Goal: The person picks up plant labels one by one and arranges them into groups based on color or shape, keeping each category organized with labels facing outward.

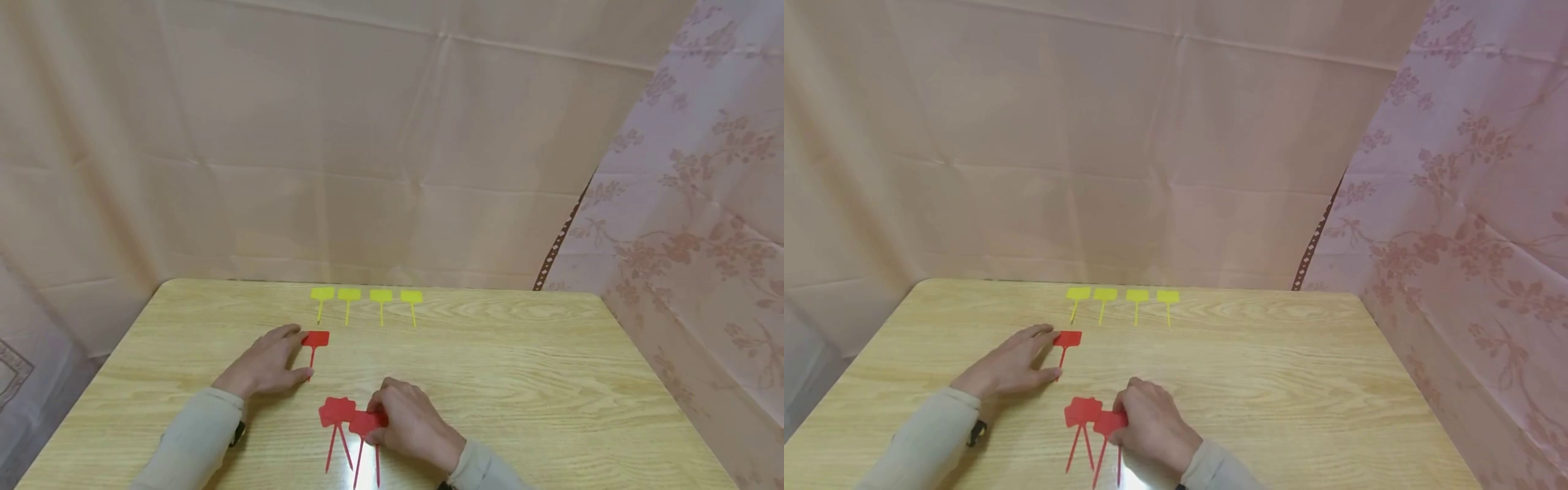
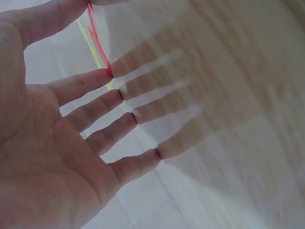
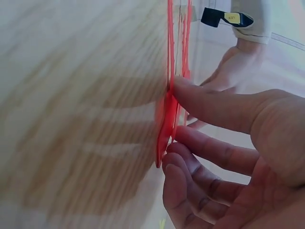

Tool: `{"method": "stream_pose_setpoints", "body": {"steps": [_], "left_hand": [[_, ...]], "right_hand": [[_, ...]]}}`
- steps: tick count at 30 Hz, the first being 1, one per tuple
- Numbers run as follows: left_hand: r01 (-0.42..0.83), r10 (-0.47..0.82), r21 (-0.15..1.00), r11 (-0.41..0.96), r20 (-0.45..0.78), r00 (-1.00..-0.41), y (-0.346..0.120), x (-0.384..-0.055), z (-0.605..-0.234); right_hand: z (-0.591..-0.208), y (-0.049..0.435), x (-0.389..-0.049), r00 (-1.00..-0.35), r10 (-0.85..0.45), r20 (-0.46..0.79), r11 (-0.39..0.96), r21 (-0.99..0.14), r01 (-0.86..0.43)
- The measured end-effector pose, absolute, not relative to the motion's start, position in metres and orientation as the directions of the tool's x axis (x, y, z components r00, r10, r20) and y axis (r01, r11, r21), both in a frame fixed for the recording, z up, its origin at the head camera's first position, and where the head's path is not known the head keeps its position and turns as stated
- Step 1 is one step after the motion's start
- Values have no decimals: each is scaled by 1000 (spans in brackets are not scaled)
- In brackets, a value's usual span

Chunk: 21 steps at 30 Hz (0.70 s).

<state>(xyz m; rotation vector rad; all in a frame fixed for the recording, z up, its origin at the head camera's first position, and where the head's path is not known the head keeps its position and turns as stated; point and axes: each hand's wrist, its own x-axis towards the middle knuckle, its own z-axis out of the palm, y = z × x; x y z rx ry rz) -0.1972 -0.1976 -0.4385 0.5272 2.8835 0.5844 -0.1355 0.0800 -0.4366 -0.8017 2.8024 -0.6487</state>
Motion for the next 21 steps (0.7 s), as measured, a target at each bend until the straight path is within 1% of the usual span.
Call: {"method": "stream_pose_setpoints", "body": {"steps": [4,8,15,21], "left_hand": [[304,366,411,860,-80,-927,-198,-197,-439],[297,360,418,858,-79,-929,-198,-197,-438],[286,349,416,863,-83,-934,-197,-196,-436],[285,347,418,863,-77,-935,-197,-195,-437]], "right_hand": [[-434,81,-136,-839,-544,-25,755,-450,-477],[-426,84,-144,-837,-546,-34,747,-471,-469],[-414,87,-172,-826,-562,-47,740,-475,-477],[-420,81,-200,-835,-549,-42,738,-492,-461]]}}
